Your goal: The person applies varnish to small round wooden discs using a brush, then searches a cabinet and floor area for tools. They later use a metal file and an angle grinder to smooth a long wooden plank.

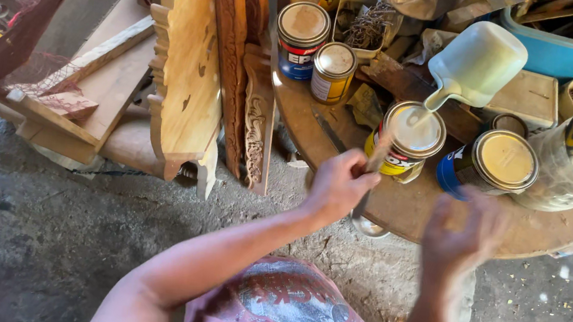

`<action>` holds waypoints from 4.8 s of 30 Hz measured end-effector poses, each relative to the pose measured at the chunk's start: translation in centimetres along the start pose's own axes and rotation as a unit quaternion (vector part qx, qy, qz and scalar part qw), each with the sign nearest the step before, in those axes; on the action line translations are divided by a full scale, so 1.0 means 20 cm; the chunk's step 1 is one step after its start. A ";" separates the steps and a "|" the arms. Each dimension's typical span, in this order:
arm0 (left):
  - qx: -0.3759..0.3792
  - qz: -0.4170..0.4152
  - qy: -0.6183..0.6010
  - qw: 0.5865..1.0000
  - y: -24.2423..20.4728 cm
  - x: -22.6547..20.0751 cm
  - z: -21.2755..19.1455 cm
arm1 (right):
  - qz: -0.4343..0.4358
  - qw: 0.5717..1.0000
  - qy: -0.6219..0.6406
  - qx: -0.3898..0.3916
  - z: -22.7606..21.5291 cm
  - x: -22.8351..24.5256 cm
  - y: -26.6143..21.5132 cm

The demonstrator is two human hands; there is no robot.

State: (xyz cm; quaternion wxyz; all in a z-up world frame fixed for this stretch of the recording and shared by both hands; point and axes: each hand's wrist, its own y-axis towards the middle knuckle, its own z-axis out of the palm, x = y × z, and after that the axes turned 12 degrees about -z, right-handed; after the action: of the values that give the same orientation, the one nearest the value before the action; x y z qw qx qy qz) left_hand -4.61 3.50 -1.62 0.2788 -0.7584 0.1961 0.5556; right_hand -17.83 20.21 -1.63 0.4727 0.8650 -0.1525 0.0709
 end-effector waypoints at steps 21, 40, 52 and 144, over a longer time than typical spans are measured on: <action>-0.424 -0.043 -0.270 0.863 -1.14 0.81 -1.00 | -0.128 0.689 0.510 0.499 0.74 1.29 -0.36; -0.781 -0.049 -0.236 0.577 -3.19 1.66 -1.50 | -0.445 0.436 0.546 0.560 0.39 3.38 -1.27; -0.858 -0.122 -0.167 0.470 -3.96 2.10 -2.09 | -0.393 0.366 0.515 0.668 0.50 4.66 -1.93; -0.771 -0.043 -0.365 0.520 -10.20 5.09 -9.37 | -0.488 0.316 0.645 0.495 -0.20 13.91 -5.34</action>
State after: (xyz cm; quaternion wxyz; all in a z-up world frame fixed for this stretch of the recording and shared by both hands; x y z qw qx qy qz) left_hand 287.85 41.37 -14.07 -0.3445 -0.4150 -0.4612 0.7045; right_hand 280.05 22.90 -10.29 -0.1463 0.5359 0.7144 0.4254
